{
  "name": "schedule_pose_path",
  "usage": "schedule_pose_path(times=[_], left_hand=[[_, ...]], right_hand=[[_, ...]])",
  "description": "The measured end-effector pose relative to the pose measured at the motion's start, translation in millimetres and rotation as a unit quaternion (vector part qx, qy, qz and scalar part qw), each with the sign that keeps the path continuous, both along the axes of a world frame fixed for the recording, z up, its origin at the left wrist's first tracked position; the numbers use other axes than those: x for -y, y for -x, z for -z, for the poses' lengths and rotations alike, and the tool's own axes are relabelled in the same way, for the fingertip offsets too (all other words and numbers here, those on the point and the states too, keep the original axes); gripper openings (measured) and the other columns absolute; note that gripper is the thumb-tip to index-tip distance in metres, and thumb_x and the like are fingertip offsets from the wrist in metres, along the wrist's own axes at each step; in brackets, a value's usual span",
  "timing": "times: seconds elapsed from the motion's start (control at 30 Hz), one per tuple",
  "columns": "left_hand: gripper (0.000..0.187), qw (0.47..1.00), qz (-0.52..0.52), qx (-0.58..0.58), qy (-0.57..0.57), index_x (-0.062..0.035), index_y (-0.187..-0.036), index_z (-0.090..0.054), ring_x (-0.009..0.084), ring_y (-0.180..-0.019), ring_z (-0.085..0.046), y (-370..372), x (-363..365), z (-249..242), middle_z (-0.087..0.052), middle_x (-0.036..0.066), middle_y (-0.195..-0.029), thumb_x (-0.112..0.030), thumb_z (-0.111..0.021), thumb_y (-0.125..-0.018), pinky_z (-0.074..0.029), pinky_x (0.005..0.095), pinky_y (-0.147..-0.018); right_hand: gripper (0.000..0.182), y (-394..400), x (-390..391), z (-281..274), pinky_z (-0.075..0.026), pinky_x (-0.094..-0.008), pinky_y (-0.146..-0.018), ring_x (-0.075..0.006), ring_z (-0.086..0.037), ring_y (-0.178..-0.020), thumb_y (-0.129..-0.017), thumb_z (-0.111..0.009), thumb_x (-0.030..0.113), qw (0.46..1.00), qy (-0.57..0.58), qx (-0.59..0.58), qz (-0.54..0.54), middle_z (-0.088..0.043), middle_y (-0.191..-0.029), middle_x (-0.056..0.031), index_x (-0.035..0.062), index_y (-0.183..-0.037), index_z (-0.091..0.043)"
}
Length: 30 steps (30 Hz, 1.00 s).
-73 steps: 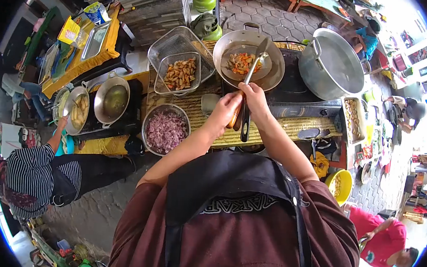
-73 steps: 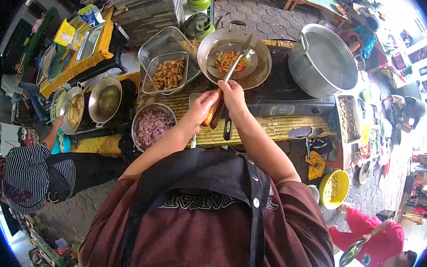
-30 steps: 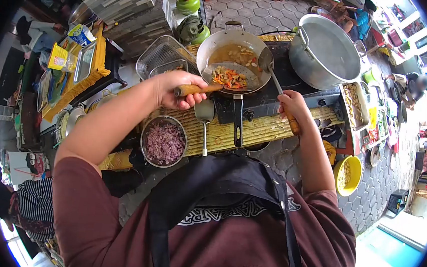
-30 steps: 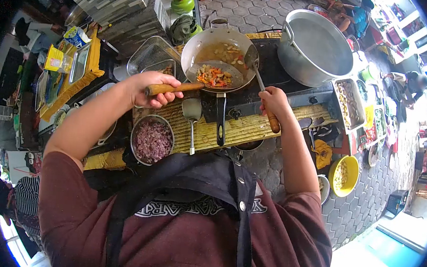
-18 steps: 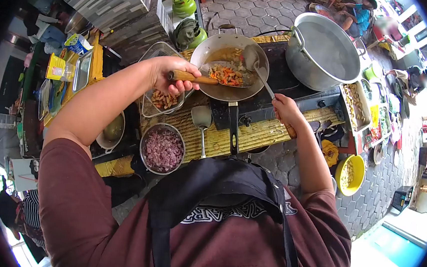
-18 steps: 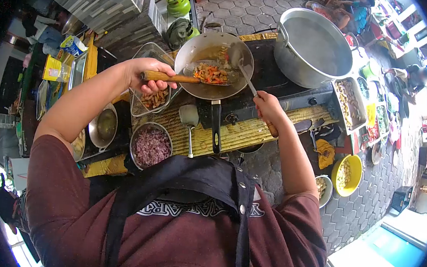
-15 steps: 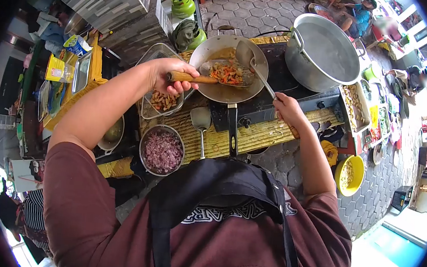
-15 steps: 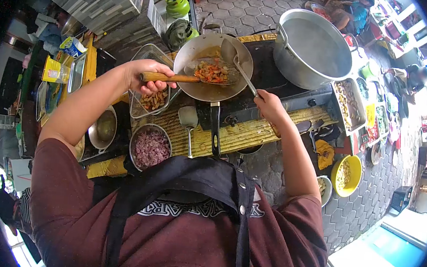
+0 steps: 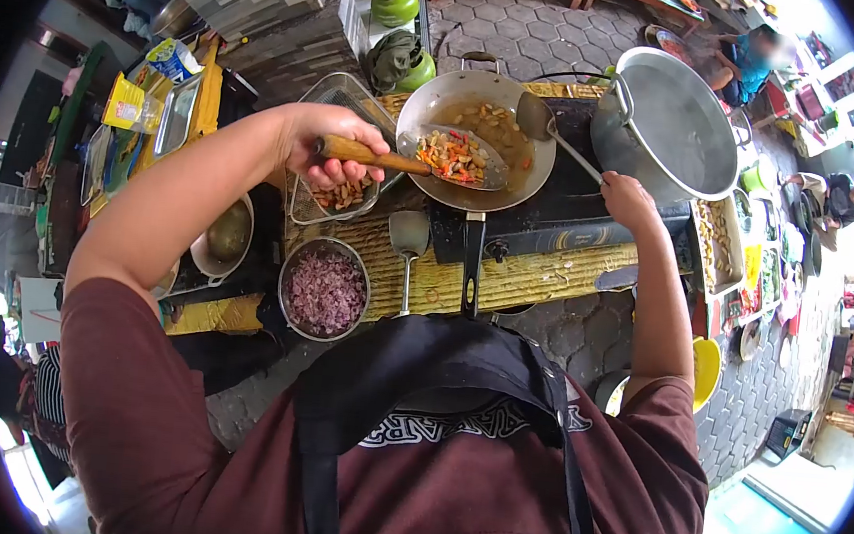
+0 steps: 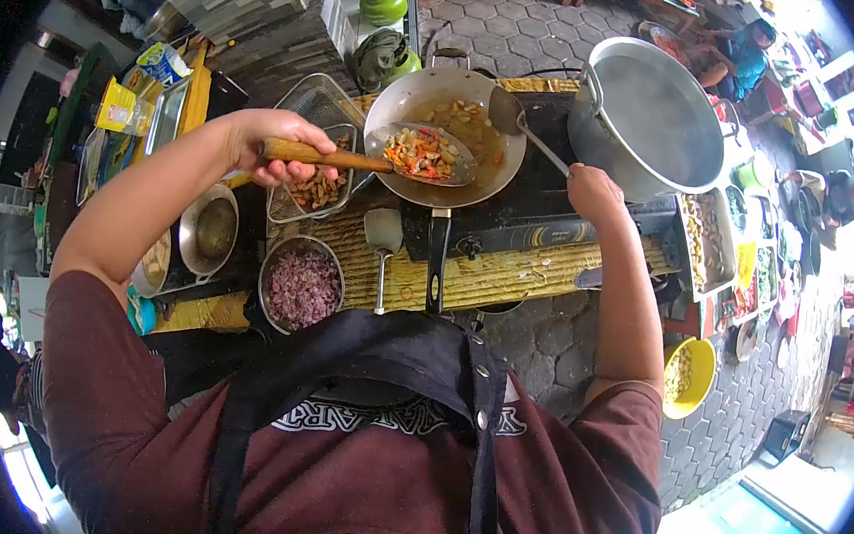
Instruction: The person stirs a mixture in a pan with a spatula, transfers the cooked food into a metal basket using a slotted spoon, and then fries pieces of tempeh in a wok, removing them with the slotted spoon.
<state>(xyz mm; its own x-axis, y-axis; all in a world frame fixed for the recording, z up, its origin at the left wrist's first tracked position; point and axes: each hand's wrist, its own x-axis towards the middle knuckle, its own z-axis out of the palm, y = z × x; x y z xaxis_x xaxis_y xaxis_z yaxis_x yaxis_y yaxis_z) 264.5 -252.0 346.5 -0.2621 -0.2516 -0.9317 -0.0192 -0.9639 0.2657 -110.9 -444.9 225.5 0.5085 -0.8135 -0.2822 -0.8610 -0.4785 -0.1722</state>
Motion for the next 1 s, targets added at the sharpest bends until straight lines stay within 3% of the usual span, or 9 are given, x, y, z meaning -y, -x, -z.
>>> schedule_pose_path(times=[0.17, 0.27, 0.33, 0.43, 0.57, 0.7, 0.77, 0.9, 1.0], left_hand=[[0.036, 1.000, 0.014, 0.015, -0.019, 0.0018, -0.105, -0.050, 0.0047, -0.034, -0.040, 2, 21, 7, -0.045, -0.002, -0.053, -0.031, -0.044, -0.091, -0.030, 0.0192, -0.027], [0.036, 1.000, -0.005, -0.006, -0.003, 0.0019, -0.105, -0.050, 0.0045, -0.034, -0.039, -4, 18, 9, -0.044, -0.002, -0.054, -0.031, -0.044, -0.091, -0.029, 0.0190, -0.027], [0.037, 0.999, -0.025, -0.030, 0.005, 0.0019, -0.105, -0.050, 0.0044, -0.034, -0.039, -8, 13, 23, -0.044, -0.002, -0.054, -0.032, -0.043, -0.092, -0.030, 0.0192, -0.027], [0.038, 0.998, -0.024, -0.047, 0.027, 0.0028, -0.107, -0.050, 0.0035, -0.033, -0.038, -13, 5, 28, -0.043, -0.003, -0.053, -0.031, -0.040, -0.094, -0.031, 0.0189, -0.026], [0.039, 0.996, -0.037, -0.065, 0.047, 0.0032, -0.108, -0.050, 0.0032, -0.033, -0.038, -16, -3, 36, -0.042, -0.003, -0.053, -0.031, -0.037, -0.094, -0.030, 0.0185, -0.026], [0.035, 0.994, -0.049, -0.088, 0.049, 0.0031, -0.101, -0.049, 0.0037, -0.036, -0.038, -15, -6, 44, -0.045, -0.001, -0.056, -0.030, -0.042, -0.092, -0.032, 0.0174, -0.028], [0.040, 0.995, -0.065, -0.060, 0.055, 0.0038, -0.108, -0.049, 0.0044, -0.033, -0.037, -12, -6, 45, -0.043, -0.002, -0.054, -0.031, -0.036, -0.095, -0.029, 0.0190, -0.026], [0.039, 0.994, -0.063, -0.066, 0.064, 0.0029, -0.108, -0.049, 0.0049, -0.033, -0.038, -12, -10, 59, -0.042, -0.002, -0.054, -0.031, -0.037, -0.095, -0.029, 0.0199, -0.027], [0.035, 0.989, -0.061, -0.102, 0.092, 0.0029, -0.102, -0.049, 0.0037, -0.037, -0.037, -15, -19, 67, -0.045, -0.002, -0.056, -0.030, -0.046, -0.091, -0.030, 0.0186, -0.030]], right_hand=[[0.032, -4, 3, 32, -0.045, -0.0432, -0.082, -0.0402, -0.057, -0.093, -0.083, -0.048, 0.022, 0.978, -0.154, 0.140, 0.022, -0.061, -0.097, -0.0236, 0.0038, -0.107, -0.059], [0.032, -13, -13, -3, -0.046, -0.0431, -0.080, -0.0387, -0.058, -0.092, -0.084, -0.049, 0.024, 0.969, -0.195, 0.150, 0.027, -0.061, -0.095, -0.0232, 0.0035, -0.106, -0.059], [0.029, -14, -17, -18, -0.047, -0.0435, -0.079, -0.0376, -0.059, -0.090, -0.084, -0.047, 0.021, 0.991, -0.025, 0.118, -0.053, -0.062, -0.093, -0.0218, 0.0050, -0.105, -0.060], [0.028, -26, -4, -35, -0.048, -0.0446, -0.079, -0.0381, -0.060, -0.088, -0.083, -0.045, 0.016, 0.991, 0.091, 0.033, -0.091, -0.063, -0.092, -0.0200, 0.0055, -0.105, -0.060], [0.026, -78, 2, -52, -0.051, -0.0397, -0.074, -0.0292, -0.063, -0.093, -0.081, -0.047, 0.011, 0.982, 0.107, -0.101, -0.118, -0.065, -0.099, -0.0143, 0.0068, -0.098, -0.066], [0.023, -122, -19, -66, -0.052, -0.0399, -0.072, -0.0309, -0.064, -0.087, -0.077, -0.050, 0.011, 0.962, 0.105, -0.120, -0.221, -0.065, -0.093, -0.0176, 0.0013, -0.091, -0.066], [0.023, -137, -26, -73, -0.052, -0.0385, -0.072, -0.0285, -0.065, -0.087, -0.076, -0.051, 0.011, 0.944, 0.097, -0.164, -0.271, -0.066, -0.094, -0.0157, 0.0022, -0.089, -0.067], [0.023, -142, -34, -116, -0.052, -0.0380, -0.073, -0.0282, -0.065, -0.088, -0.077, -0.052, 0.013, 0.929, 0.121, -0.182, -0.298, -0.066, -0.096, -0.0150, 0.0025, -0.090, -0.067], [0.025, -154, -40, -139, -0.052, -0.0344, -0.074, -0.0232, -0.063, -0.096, -0.077, -0.061, 0.019, 0.932, 0.128, -0.236, -0.242, -0.066, -0.103, -0.0072, 0.0099, -0.099, -0.067]])
